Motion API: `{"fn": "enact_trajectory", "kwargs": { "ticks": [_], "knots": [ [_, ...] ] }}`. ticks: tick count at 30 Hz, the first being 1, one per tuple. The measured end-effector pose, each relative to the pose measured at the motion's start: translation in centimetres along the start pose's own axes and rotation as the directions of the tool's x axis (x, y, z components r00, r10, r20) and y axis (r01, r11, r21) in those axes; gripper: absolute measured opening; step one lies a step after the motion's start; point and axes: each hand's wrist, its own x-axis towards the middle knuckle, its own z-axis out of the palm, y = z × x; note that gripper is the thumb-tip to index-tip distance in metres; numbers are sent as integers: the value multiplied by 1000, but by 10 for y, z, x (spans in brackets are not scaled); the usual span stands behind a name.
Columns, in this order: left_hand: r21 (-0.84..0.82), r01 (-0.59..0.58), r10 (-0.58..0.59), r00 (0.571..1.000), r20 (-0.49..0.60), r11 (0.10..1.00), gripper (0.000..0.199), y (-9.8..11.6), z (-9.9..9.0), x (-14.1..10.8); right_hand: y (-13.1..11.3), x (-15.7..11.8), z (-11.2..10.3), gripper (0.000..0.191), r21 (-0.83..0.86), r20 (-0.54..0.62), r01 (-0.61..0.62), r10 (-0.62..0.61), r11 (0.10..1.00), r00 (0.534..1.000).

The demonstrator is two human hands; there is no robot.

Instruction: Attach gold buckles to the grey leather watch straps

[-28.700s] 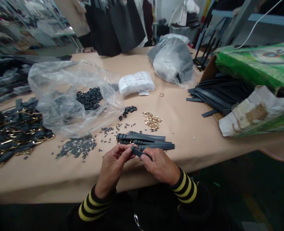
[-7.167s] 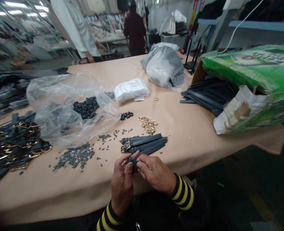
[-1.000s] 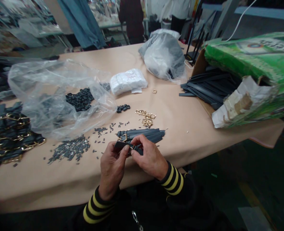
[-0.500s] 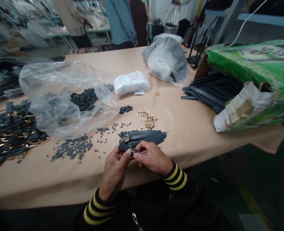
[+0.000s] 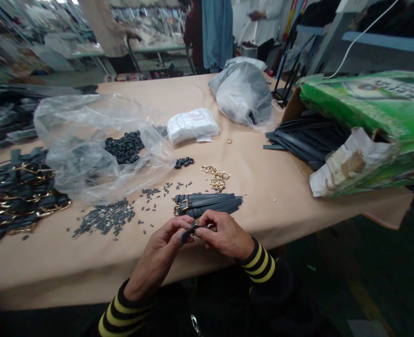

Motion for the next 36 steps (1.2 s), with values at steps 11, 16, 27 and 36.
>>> {"fn": "enact_trajectory", "kwargs": {
  "ticks": [11,16,27,36],
  "knots": [
    [-207,177,-132,968,214,962,18,-9,-6,8,-9,-4,-1,7,-486,31,73,-66,871,997],
    [-175,143,-123,985,120,974,18,-8,-8,10,-12,-9,-13,3,-368,142,42,12,929,990],
    [-164,138,-126,989,82,977,31,-18,-12,17,2,3,-7,32,-115,163,-106,124,988,979],
    [170,192,-205,977,59,966,40,-14,-19,27,-20,10,0,15,-694,-48,1,-47,720,998]
  ]
}}
